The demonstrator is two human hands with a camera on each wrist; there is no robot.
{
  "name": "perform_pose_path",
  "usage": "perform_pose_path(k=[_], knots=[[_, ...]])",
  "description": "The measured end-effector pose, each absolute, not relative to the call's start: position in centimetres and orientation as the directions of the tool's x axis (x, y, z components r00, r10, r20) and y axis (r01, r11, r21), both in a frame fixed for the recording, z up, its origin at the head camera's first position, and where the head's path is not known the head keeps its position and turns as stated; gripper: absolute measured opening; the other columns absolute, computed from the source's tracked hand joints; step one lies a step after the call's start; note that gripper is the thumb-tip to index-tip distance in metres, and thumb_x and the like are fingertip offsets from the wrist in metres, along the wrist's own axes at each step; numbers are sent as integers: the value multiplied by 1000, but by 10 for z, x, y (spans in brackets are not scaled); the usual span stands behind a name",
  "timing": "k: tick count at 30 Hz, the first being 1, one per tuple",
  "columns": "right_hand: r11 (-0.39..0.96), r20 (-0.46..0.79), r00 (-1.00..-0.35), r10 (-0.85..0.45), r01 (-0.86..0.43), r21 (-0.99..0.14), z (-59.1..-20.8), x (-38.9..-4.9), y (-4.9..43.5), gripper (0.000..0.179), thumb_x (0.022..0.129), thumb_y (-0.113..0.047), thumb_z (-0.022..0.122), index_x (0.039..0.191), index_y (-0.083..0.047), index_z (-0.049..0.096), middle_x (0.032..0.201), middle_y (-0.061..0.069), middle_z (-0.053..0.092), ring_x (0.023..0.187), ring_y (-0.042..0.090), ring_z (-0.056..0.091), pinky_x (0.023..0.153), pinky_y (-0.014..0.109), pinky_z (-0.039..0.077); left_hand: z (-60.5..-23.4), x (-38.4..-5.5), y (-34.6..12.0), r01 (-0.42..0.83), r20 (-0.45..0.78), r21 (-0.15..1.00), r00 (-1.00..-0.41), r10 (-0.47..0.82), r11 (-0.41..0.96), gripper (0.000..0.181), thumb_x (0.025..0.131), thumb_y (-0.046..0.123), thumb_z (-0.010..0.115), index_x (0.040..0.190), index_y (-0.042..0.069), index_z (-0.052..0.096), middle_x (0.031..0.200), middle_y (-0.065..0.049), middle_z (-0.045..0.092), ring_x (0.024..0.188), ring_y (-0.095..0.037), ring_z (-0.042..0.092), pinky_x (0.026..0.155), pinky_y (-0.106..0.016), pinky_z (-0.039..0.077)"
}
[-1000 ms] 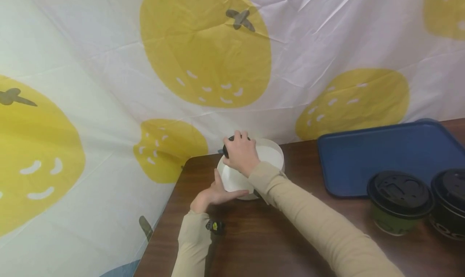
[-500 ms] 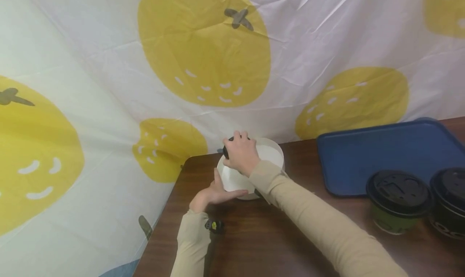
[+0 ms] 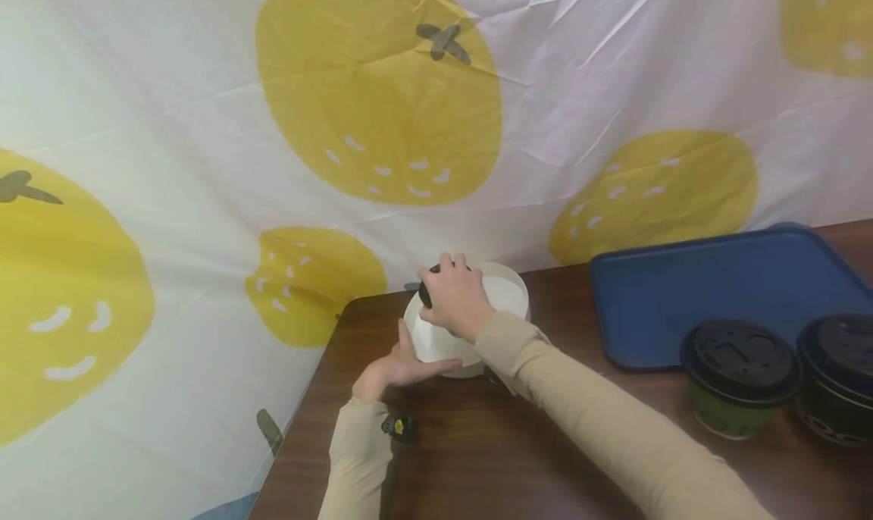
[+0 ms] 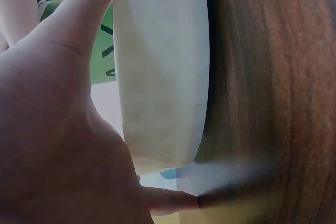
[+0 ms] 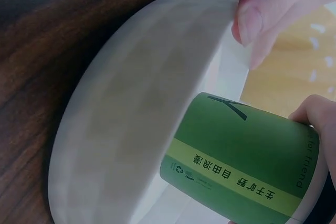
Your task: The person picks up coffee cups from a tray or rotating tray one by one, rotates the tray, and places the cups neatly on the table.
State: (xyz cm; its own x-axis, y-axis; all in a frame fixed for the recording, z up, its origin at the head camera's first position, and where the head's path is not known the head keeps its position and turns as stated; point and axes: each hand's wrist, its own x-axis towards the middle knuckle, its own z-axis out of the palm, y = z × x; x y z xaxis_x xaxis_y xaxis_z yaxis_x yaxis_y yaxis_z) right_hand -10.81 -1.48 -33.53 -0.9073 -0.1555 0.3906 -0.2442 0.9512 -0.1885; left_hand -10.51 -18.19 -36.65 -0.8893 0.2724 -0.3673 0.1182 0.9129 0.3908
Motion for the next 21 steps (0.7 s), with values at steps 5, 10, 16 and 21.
perform_pose_path(k=[5, 10, 16, 21], knots=[[952, 383, -910, -160, -245, -183, -335, -104, -13, 60, 89, -42, 72, 143, -18, 60, 130, 25, 60, 113, 40, 59, 74, 51, 62, -370, -108, -182, 115, -371, 380, -890, 265, 918, 151, 72, 88, 65, 161, 7, -26, 170, -32, 10, 157, -52, 18, 122, -78, 12], [953, 391, -907, -159, -244, -177, -335, -101, -12, 59, 89, -42, 73, 141, -18, 61, 128, 24, 61, 110, 39, 60, 73, 51, 62, -366, -104, -180, 111, -369, 389, -891, 265, 914, 147, 76, 82, 67, 161, 6, -25, 170, -33, 9, 158, -53, 18, 122, -77, 11], [957, 403, -901, -160, -242, -161, -335, -95, -10, 61, 88, -43, 74, 143, -20, 60, 127, 23, 61, 107, 38, 60, 69, 48, 62, -366, -104, -180, 120, -357, 388, -895, 269, 914, 146, 77, 81, 67, 161, 5, -24, 170, -32, 10, 157, -52, 20, 122, -77, 13], [956, 410, -897, -166, -249, -158, -336, -90, -8, 62, 88, -45, 75, 143, -20, 61, 127, 24, 61, 109, 39, 60, 70, 50, 62, -368, -104, -181, 117, -352, 394, -897, 267, 911, 146, 77, 81, 67, 161, 4, -23, 170, -31, 12, 157, -51, 23, 121, -78, 15]])
